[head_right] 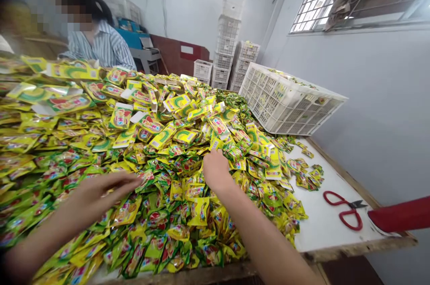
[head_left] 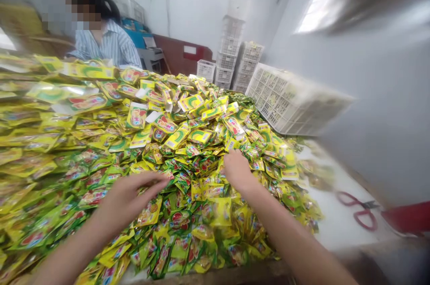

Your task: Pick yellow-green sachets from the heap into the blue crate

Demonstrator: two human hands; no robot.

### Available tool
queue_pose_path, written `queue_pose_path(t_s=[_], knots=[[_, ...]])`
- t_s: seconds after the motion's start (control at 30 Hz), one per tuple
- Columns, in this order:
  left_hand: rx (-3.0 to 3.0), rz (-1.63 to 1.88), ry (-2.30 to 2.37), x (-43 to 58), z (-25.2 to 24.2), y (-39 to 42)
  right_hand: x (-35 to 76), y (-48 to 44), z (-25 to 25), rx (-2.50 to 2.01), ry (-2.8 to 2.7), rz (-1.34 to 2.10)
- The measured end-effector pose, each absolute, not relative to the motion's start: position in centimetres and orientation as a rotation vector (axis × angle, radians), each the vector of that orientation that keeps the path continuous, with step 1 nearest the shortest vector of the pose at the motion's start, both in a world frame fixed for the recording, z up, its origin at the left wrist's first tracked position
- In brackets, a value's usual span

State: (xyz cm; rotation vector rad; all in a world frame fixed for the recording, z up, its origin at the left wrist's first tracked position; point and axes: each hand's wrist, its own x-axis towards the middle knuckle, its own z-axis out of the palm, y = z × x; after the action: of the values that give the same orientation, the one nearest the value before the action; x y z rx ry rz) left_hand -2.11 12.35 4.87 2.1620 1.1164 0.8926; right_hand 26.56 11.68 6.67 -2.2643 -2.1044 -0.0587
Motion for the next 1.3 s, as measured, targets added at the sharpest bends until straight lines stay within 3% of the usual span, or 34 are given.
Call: queue_pose_path(t_s=[0.2, 0.37, 0.5, 0.67, 0.9, 1.07, 1.3], knots=[[2.129, 0.802, 1.484, 12.1, 6.0, 25.3, 25.2, 10.4, 5.9, -2.185, -2.25, -0.235], [2.113, 0.748, 1.505, 13.9, 3.7, 26.6, 26.1, 9.2, 5.2, -2.039, -2.361, -0.185], [2.075, 0.879, 1.361, 10.3, 3.3, 24.6, 27.3, 8.2, 5.3, -1.958, -2.311, -0.102], [1.798, 1.21, 1.36, 3.3, 3.8, 19.6, 27.9, 6.9, 7.1, -1.765, -1.816, 0.379], [1.249, 1.084, 1.033, -1.9, 3.1, 10.4, 22.5, 7.5, 8.6, -1.348, -1.389, 0.543], [1.089, 1.245, 1.096, -1.1, 2.3, 5.3, 17.5, 6.9, 7.2, -1.24, -1.598, 0.544], [1.119, 1.348, 1.098, 0.3, -3.9, 2.9, 19.4, 7.5, 2.1, -1.449, -1.995, 0.696]])
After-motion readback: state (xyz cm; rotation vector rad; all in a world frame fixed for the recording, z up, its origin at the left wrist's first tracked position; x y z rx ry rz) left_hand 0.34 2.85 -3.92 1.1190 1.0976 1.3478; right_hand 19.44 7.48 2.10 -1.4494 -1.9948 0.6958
